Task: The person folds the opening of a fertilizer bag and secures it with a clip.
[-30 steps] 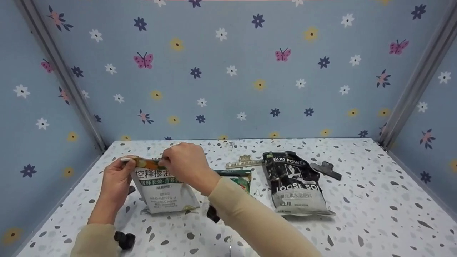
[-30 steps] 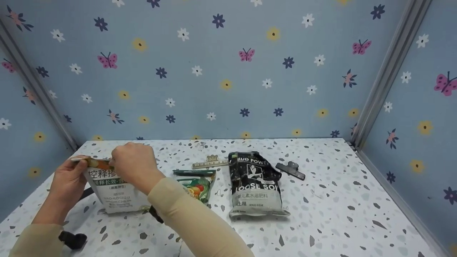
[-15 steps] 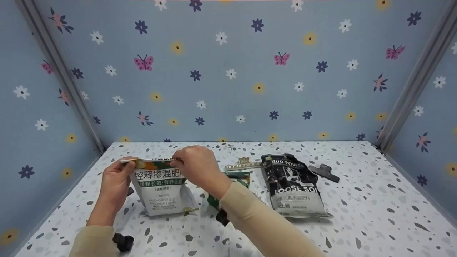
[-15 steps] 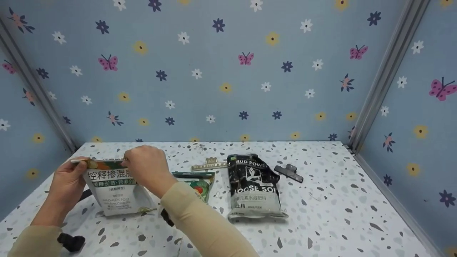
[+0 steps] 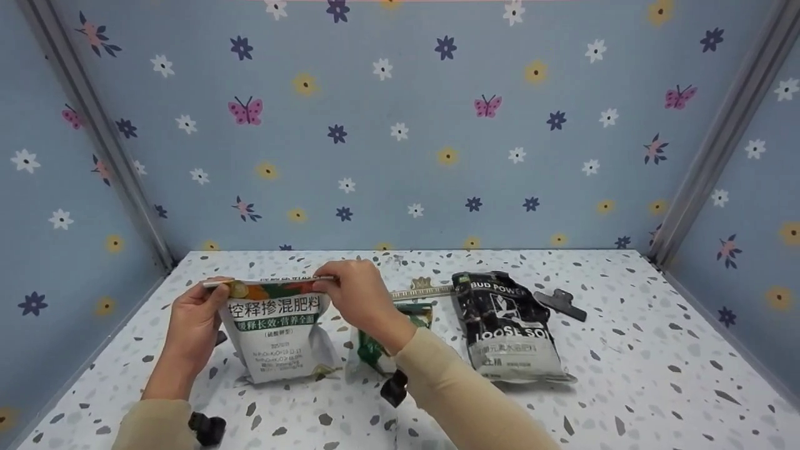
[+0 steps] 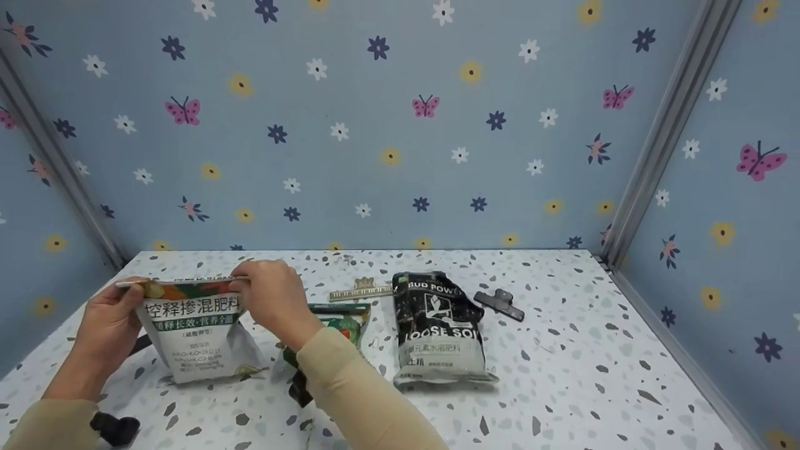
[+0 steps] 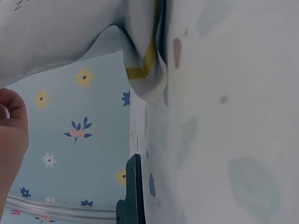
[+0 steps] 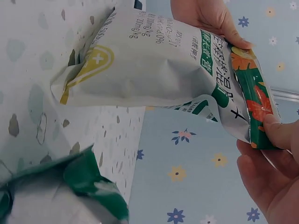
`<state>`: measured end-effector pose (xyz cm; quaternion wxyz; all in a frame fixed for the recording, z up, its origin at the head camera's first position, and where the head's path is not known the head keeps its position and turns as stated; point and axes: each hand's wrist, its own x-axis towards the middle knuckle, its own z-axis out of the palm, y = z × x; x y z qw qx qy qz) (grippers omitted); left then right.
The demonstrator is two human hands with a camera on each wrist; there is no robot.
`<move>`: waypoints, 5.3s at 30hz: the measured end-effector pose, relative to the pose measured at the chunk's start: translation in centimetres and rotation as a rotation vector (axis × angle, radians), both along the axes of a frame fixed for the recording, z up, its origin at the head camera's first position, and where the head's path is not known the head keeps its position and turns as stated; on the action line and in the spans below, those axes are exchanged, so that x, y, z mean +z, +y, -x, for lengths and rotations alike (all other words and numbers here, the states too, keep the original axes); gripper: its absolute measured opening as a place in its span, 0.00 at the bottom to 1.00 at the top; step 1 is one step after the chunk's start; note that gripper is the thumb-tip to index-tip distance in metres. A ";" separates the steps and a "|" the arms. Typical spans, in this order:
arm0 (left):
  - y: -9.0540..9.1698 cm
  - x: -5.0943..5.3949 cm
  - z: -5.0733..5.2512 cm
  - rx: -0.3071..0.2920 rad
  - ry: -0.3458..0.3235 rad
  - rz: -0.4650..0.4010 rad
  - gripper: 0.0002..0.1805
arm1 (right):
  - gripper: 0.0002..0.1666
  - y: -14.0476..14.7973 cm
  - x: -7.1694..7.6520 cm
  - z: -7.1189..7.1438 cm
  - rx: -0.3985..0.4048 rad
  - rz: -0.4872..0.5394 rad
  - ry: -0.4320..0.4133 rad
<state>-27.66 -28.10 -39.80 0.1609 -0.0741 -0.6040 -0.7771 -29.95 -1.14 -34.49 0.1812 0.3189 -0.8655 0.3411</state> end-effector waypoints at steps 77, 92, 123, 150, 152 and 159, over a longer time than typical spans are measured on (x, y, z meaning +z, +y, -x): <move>-2.0 1.2 -0.5 0.014 -0.111 0.223 0.26 | 0.04 0.9 -3.0 -0.2 0.102 0.382 -0.231; -3.4 1.3 -0.1 0.423 -0.427 1.031 0.24 | 0.04 0.9 -2.7 -0.4 0.124 0.445 -0.352; -5.8 0.1 0.2 0.149 -0.737 1.306 0.31 | 0.08 1.2 -2.7 -0.6 0.132 0.452 -0.414; -5.7 0.6 -0.1 0.129 -0.604 1.258 0.18 | 0.05 1.3 -2.8 -0.4 0.155 0.441 -0.375; -5.8 0.9 0.0 0.135 -0.590 1.250 0.27 | 0.04 1.3 -2.9 -0.3 0.162 0.439 -0.364; -6.3 1.8 0.1 0.145 -0.615 1.227 0.41 | 0.05 1.1 -3.0 -0.2 0.187 0.455 -0.359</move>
